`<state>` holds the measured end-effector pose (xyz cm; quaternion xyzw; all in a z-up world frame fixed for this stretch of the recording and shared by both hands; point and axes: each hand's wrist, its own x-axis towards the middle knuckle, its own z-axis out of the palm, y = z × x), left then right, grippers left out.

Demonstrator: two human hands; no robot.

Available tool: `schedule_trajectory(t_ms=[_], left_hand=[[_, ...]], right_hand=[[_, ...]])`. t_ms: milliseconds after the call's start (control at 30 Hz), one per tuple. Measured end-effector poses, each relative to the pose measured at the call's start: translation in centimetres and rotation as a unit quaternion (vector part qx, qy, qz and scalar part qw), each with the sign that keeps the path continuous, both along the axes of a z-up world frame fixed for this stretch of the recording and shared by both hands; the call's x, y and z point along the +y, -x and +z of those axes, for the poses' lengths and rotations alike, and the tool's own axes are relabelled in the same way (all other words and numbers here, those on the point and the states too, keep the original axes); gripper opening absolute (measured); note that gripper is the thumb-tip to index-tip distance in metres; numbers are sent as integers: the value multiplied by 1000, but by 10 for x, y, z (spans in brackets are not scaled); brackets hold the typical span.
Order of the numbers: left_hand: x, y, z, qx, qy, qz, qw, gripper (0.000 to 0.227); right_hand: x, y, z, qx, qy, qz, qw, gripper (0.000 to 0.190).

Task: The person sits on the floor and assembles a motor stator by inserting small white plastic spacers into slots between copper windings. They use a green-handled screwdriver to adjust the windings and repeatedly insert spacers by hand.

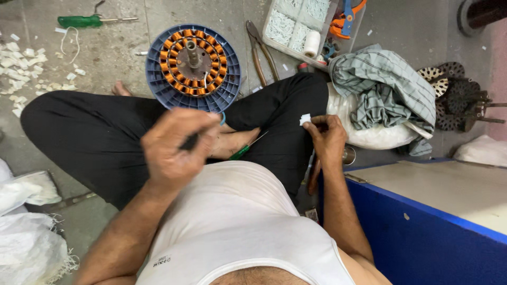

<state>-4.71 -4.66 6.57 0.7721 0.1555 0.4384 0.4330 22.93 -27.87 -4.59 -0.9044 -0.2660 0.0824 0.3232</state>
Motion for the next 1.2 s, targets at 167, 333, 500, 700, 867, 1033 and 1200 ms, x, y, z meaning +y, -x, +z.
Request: schedule_trajectory(t_ms=[167,333,500,700,867,1033,1200], left_hand=[[-17,-12,-5,61,100,-144,983,18],[-23,-22,-11,81,65,-178,978,13],[-27,-29,-10,125,137,-201,962,19],[-29,-32,-10,98,247,-191,945,24],[-21,-24,-6,63,369,-178,910,20],[-16,-13,0,41,334,-163,927,21],[-14,-9,10,17,404,-152,902,21]], right_hand=[[-8,-7,-6,177,-102,-35,978,26],[-7,4,19,115,-106,-11,988,23],[13,37,77,-2,-141,135,981,17],[50,87,127,16,-132,280,951,19],[75,102,135,143,-238,259,925,20],[82,108,135,136,-264,306,905,19],[85,108,140,137,-272,340,890,29]])
